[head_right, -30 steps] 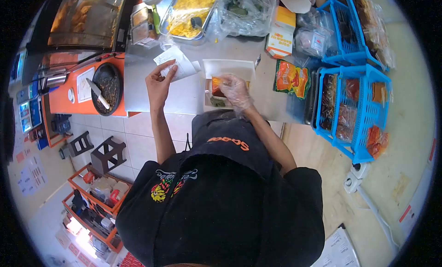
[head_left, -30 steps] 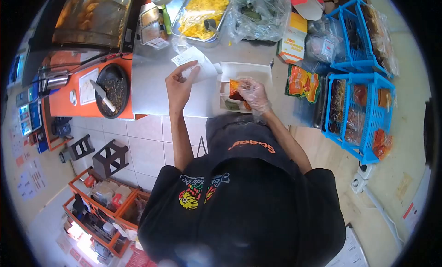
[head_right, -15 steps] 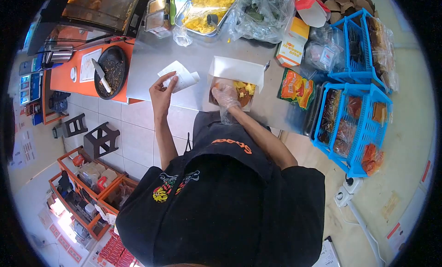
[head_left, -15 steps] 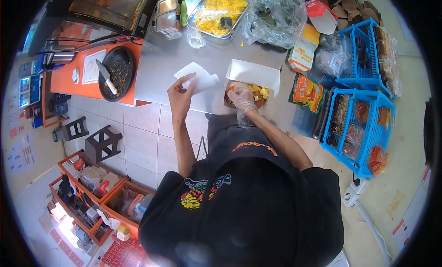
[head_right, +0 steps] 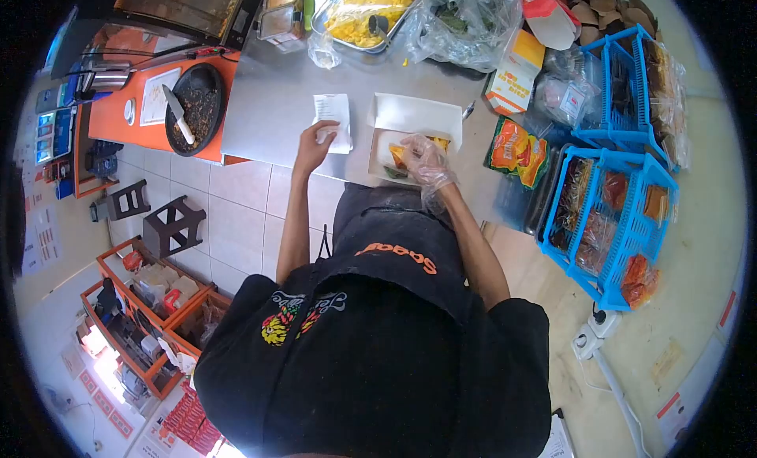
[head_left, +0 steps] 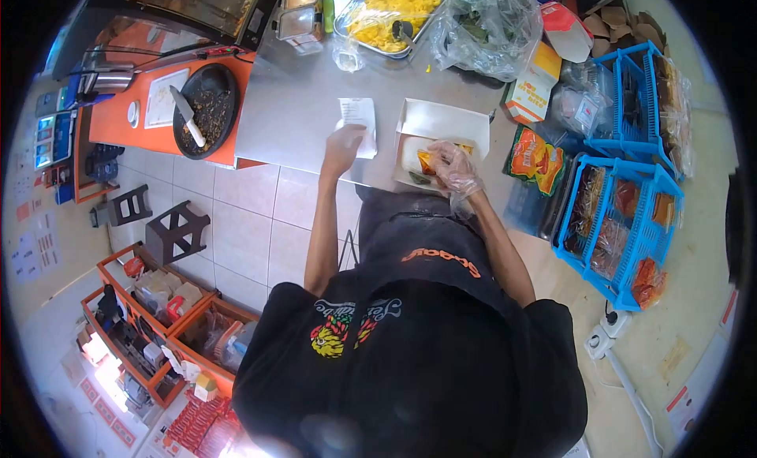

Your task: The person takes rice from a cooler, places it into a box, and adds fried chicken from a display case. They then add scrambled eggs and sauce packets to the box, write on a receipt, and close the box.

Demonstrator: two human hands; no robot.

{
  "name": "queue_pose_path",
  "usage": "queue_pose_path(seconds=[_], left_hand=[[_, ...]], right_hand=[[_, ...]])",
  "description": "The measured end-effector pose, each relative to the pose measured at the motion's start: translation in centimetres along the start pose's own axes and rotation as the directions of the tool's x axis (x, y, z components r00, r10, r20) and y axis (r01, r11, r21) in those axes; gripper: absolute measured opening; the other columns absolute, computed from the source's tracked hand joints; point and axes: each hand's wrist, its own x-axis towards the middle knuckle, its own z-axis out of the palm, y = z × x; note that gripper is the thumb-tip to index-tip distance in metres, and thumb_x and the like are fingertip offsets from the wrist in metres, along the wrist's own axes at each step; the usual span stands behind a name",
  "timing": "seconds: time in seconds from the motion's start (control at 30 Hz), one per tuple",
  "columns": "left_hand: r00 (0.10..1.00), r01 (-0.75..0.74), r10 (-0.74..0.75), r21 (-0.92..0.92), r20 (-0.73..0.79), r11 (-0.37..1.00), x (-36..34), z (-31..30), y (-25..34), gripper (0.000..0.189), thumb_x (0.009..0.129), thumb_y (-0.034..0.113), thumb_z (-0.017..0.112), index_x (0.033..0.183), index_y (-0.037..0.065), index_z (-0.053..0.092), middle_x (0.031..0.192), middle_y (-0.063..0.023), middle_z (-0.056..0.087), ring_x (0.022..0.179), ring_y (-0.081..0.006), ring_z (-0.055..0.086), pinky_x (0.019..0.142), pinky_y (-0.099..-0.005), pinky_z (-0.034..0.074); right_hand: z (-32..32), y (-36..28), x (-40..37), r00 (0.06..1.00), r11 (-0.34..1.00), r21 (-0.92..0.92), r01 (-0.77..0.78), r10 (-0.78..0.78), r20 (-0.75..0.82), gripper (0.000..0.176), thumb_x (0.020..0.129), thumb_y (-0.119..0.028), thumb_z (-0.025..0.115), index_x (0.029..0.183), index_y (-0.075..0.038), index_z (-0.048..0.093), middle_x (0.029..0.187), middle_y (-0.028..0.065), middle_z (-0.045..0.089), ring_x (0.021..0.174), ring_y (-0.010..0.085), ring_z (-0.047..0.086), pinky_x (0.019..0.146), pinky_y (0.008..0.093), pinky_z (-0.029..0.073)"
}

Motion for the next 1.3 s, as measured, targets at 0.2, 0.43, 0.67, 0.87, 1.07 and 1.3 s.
queue_pose_path(seconds=[0.2,0.43,0.67,0.87,1.07,1.3], left_hand=[[0.983,0.141,-0.108,0.227,-0.149,0.964,-0.4,2.6,0.4,0.048,0.078,0.008,0.071,0.123,0.011,0.056,0.128,-0.0191,0.05,0.12,-0.0402,0.047,0.098,-0.0455,0.039],[0.989,0.044,0.025,0.449,-0.145,0.892,-3.8,5.6,6.1,0.045,0.079,0.034,0.073,0.119,0.016,0.061,0.142,-0.0181,0.035,0.141,-0.0416,0.02,0.112,-0.0634,0.016],[0.997,0.021,0.011,0.429,-0.074,0.903,-3.3,7.7,4.5,0.044,0.071,0.022,0.069,0.114,0.014,0.061,0.143,-0.0219,0.034,0.142,-0.0458,0.015,0.107,-0.0734,0.012],[0.997,0.062,-0.04,0.433,-0.061,0.899,-2.7,10.3,3.3,0.038,0.071,0.021,0.07,0.107,0.013,0.065,0.143,-0.0213,0.034,0.141,-0.0464,0.016,0.107,-0.0733,0.011],[0.997,0.077,-0.075,0.486,-0.023,0.87,-0.1,12.0,3.3,0.035,0.073,0.028,0.072,0.106,0.014,0.067,0.144,-0.0201,0.033,0.142,-0.0458,0.013,0.107,-0.0711,0.014],[0.981,0.193,-0.167,0.389,-0.1,0.901,0.3,11.4,6.6,0.04,0.075,0.032,0.074,0.108,0.012,0.064,0.145,-0.0191,0.034,0.141,-0.0466,0.014,0.103,-0.0682,0.021]], right_hand=[[0.6,1.4,3.7,0.631,0.374,-0.567,0.734,-0.684,0.366,0.024,0.08,-0.027,0.065,0.084,-0.004,0.071,0.093,0.0166,0.071,0.079,0.0296,0.068,0.075,0.0415,0.054],[2.9,-5.8,4.9,0.849,0.288,-0.825,0.486,0.069,0.524,0.026,0.077,-0.021,0.064,0.09,-0.001,0.072,0.096,0.0203,0.069,0.091,0.0347,0.068,0.082,0.0429,0.054],[1.4,-2.0,4.5,0.835,0.192,-0.814,0.549,-0.075,0.545,0.028,0.077,-0.021,0.063,0.096,-0.003,0.072,0.114,0.0192,0.065,0.111,0.033,0.06,0.098,0.0433,0.045],[0.6,-2.6,1.8,0.804,0.133,-0.793,0.594,-0.121,0.582,0.031,0.076,-0.02,0.062,0.101,-0.004,0.071,0.122,0.0171,0.058,0.118,0.0297,0.053,0.102,0.0402,0.041],[1.1,-0.6,1.3,0.83,0.184,-0.814,0.552,-0.216,0.514,0.03,0.074,-0.017,0.063,0.099,-0.003,0.071,0.122,0.0172,0.056,0.118,0.03,0.053,0.1,0.0402,0.042],[0.0,0.0,1.8,0.82,0.199,-0.796,0.572,-0.125,0.558,0.033,0.072,-0.019,0.063,0.099,-0.002,0.071,0.119,0.0191,0.059,0.116,0.0316,0.056,0.1,0.0421,0.043]])
